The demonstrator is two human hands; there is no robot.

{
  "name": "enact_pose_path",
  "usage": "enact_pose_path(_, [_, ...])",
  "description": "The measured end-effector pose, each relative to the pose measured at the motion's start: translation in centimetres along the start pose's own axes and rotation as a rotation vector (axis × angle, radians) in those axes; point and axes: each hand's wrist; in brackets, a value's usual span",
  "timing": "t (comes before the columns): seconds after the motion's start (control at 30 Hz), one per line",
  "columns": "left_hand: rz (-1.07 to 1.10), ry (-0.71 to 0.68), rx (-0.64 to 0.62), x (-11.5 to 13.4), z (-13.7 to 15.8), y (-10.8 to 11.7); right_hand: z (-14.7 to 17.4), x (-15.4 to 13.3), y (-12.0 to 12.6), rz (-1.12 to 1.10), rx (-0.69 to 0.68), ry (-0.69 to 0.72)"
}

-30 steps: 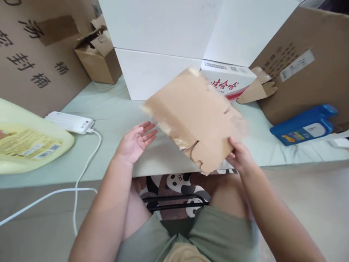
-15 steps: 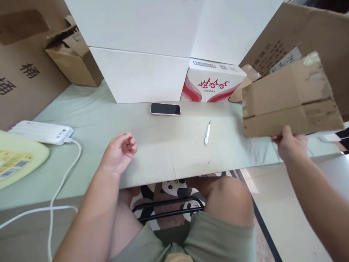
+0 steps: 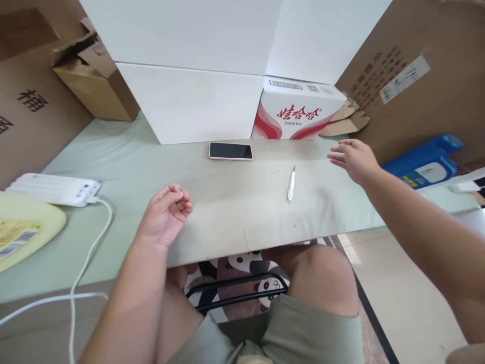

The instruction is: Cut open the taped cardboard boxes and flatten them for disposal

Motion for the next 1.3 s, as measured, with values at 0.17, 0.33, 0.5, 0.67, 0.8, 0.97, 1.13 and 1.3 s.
enact_pose_path(0.17, [0.054,-0.049,-0.037,0.5,1.3,0.9,3.2,-3.2,-4.2,0.055,-0.157,0.058])
enact_pose_path(0.33, [0.153,-0.090,0.009,1.3,2.1,2.4,7.5,-7.3,-13.8,0.114,-0.439,0.196])
enact_pose_path(0.5, [0.239,-0.137,0.046,2.2,2.4,4.5,13.0,-10.7,-25.8,0.159,-0.760,0.409])
enact_pose_path(0.67, [0.264,-0.121,0.036,2.6,2.2,5.9,17.2,-13.5,-37.1,0.302,-0.946,0.783])
enact_pose_path(0.8, [0.239,-0.095,0.037,2.4,1.6,6.6,17.2,-16.2,-46.0,0.436,-0.843,0.946])
enact_pose_path(0.97, [0.216,-0.039,0.049,2.9,1.5,7.3,14.9,-19.1,-54.5,0.518,-0.722,0.881])
enact_pose_path(1.13, [0.248,-0.031,0.109,4.0,2.0,7.9,13.1,-19.9,-57.1,0.599,-0.705,0.813])
enact_pose_path(1.3, [0.223,-0.098,0.173,3.9,1.8,8.0,13.3,-19.4,-55.8,0.568,-0.668,0.826])
Point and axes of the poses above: each hand's wrist, its own z-axis away from the middle knuckle, its own y-axis out of the back of the hand, x = y × z, and after that the axes turned 6 degrees about y, right-handed
